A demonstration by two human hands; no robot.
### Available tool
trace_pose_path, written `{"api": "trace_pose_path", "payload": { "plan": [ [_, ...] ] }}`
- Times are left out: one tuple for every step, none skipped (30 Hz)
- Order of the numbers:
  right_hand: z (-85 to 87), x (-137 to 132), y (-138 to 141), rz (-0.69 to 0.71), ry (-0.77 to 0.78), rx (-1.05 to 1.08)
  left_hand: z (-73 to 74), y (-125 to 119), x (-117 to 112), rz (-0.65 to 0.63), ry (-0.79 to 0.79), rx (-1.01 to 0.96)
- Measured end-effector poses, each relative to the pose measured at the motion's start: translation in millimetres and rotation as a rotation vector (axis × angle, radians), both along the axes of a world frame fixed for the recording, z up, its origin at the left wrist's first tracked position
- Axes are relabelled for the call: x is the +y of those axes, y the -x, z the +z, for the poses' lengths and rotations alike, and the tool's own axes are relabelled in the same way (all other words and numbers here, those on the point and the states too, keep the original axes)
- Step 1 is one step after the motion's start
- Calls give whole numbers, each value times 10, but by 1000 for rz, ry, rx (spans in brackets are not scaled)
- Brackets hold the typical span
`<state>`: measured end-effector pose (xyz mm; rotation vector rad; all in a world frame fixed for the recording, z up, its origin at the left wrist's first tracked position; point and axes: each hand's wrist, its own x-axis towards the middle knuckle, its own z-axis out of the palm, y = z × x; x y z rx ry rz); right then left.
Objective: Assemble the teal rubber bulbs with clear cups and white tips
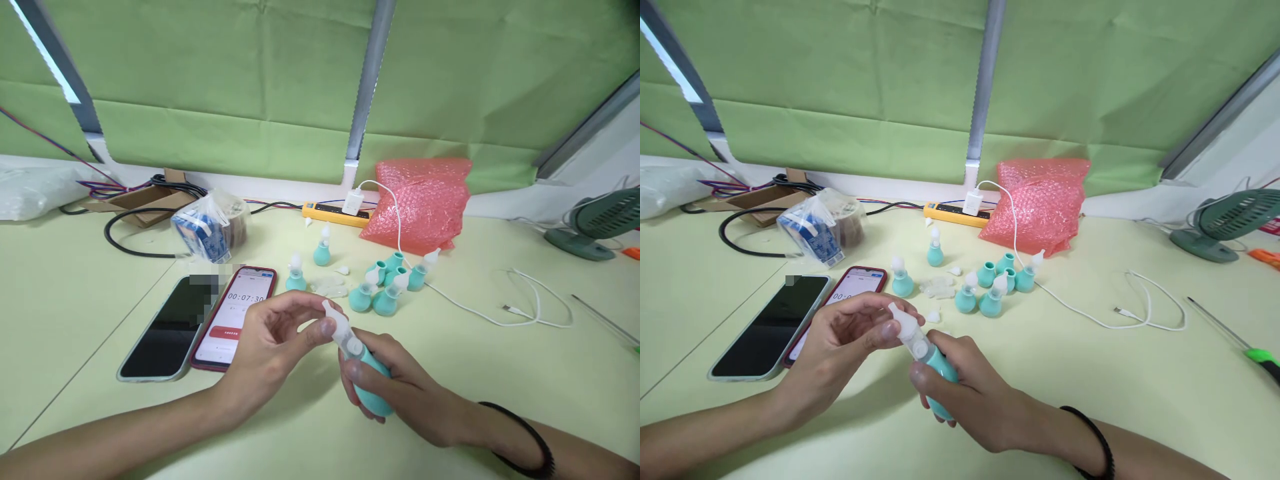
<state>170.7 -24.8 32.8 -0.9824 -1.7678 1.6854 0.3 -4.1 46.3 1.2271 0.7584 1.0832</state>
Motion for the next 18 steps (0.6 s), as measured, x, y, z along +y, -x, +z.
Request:
{"api": "trace_pose_path", "payload": {
  "plan": [
    [0,2,2,-5,1,1,0,-5,3,-6,-3,4],
    [2,3,3,-8,-7,-1,-1,-8,5,-11,-4,12],
    [5,2,3,-8,-17,-7,-2,-9,7,-16,-7,22],
    [10,-1,2,-2,-27,-15,-3,-8,8,-13,-12,32],
    [15,-6,1,2,-31,-21,-4,-5,6,-6,-18,40],
    [19,-13,-1,7,-31,-24,-3,-1,4,2,-25,48],
    [21,-21,-2,8,-30,-22,-2,3,1,3,-34,55],
    [19,-30,-2,5,-31,-14,-2,6,-2,-7,-41,62],
    [13,-39,-1,0,-28,1,-2,9,-4,-24,-45,69],
    [4,-47,0,-6,-17,27,-4,10,-6,-42,-43,74],
    [-9,-54,3,-12,1,52,-7,10,-7,-62,-36,73],
    [-23,-61,6,-18,21,74,-11,8,-8,-75,-20,63],
    [-37,-66,8,-28,43,94,-17,5,-10,-82,2,43],
    [-50,-70,11,-35,61,109,-22,1,-13,-90,29,15],
    [-60,-72,14,-42,76,117,-27,-3,-16,-96,55,-16],
    [-66,-74,17,-45,85,121,-30,-6,-20,-104,80,-45],
    [-68,-74,21,-46,89,124,-32,-8,-24,-112,99,-68],
    [-67,-73,25,-45,95,131,-32,-10,-27,-115,116,-86]
  ]
}}
